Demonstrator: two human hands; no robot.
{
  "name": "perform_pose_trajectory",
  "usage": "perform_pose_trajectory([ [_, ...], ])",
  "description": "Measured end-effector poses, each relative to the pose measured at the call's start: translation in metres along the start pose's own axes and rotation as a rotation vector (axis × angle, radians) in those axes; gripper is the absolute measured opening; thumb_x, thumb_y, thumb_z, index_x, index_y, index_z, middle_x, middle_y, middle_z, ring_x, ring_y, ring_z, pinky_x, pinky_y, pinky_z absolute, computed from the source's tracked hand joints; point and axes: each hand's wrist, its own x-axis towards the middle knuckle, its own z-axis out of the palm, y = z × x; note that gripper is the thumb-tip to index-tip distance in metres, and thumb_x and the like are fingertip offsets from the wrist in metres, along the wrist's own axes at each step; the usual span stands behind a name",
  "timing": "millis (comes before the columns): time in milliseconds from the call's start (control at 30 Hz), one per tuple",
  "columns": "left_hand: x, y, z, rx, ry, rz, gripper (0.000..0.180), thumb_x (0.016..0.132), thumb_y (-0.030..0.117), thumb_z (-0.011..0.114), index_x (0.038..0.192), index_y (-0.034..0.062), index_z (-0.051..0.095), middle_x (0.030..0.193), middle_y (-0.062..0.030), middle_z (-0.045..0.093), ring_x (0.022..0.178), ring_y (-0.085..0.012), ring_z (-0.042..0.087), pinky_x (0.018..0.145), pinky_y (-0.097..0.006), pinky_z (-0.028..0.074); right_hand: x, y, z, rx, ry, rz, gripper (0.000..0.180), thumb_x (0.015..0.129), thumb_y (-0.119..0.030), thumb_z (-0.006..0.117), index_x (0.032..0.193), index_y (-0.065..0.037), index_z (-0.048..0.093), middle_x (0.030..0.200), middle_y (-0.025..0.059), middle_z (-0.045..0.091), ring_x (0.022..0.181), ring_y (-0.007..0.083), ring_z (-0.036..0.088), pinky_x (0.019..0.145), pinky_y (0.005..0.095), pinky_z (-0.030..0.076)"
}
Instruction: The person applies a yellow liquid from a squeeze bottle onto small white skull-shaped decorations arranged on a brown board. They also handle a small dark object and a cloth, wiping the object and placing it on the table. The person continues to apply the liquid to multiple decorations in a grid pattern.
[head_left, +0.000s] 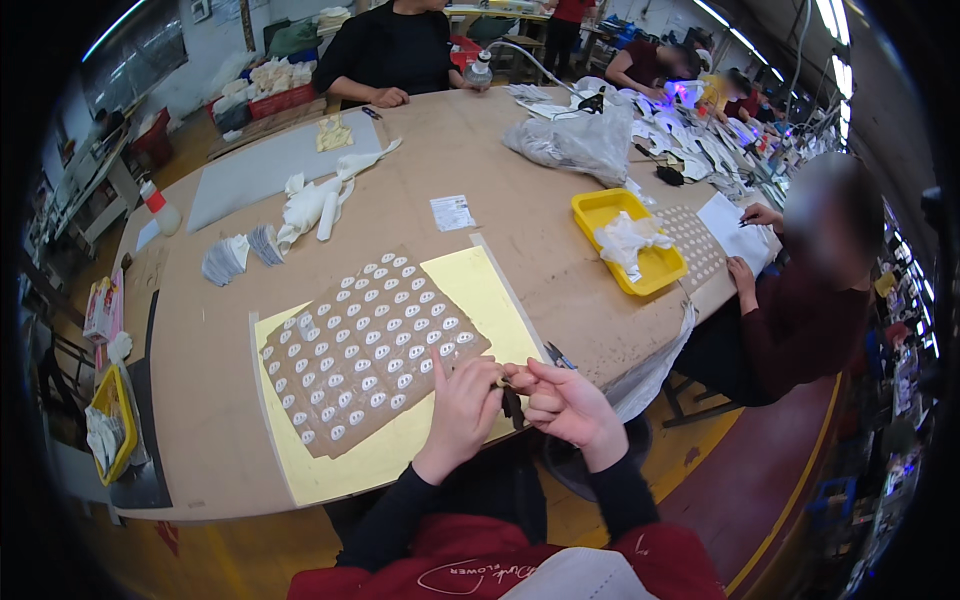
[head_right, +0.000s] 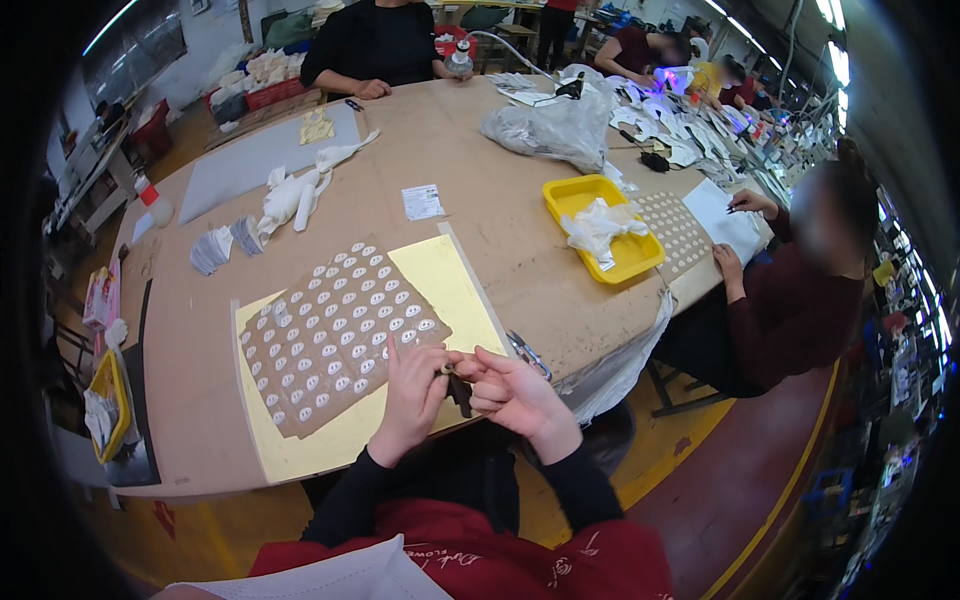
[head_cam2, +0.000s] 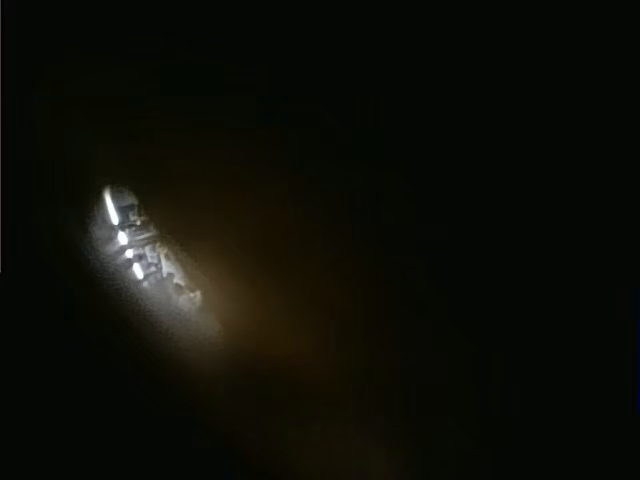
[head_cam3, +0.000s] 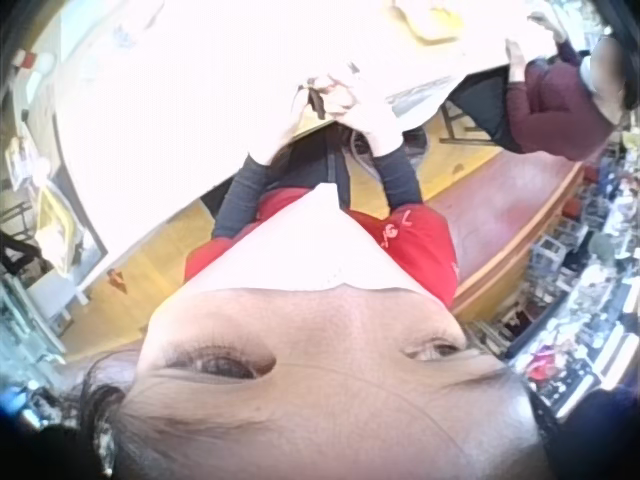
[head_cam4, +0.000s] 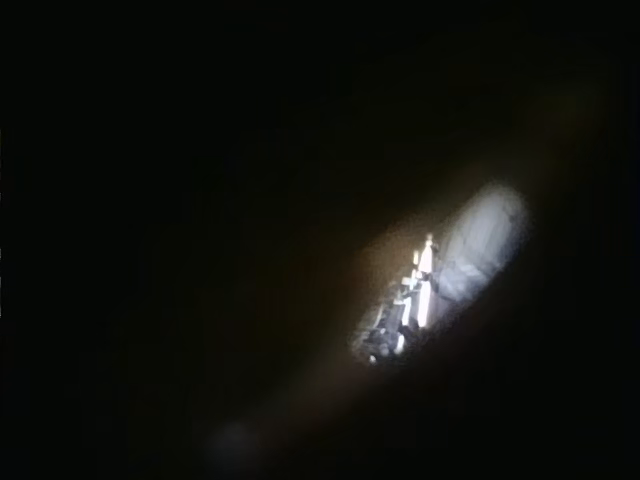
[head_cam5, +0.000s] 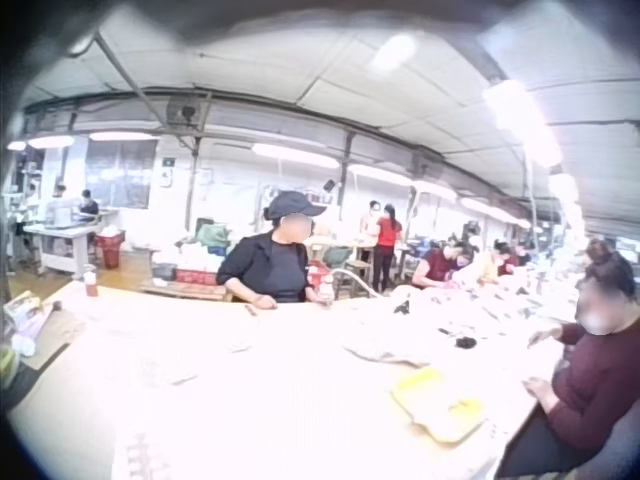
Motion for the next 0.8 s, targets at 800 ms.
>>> perform_pose_trajectory([
  [800,0.022,0.004,0.016,0.022,0.033,-0.121,0.021,0.093,0.013,0.046,0.109,0.0027,0.054,0.109,-0.0117,0.060,0.112,-0.0280,0.056,0.109,-0.065,0.005,-0.023,0.060,0.058,-2.700,0.602,-0.996,0.032,0.087,-0.021,0.058,0.112,0.001,0.058,0.096,0.0101,0.061,0.051,0.0195,0.061,0.043,0.0297,0.048],
])
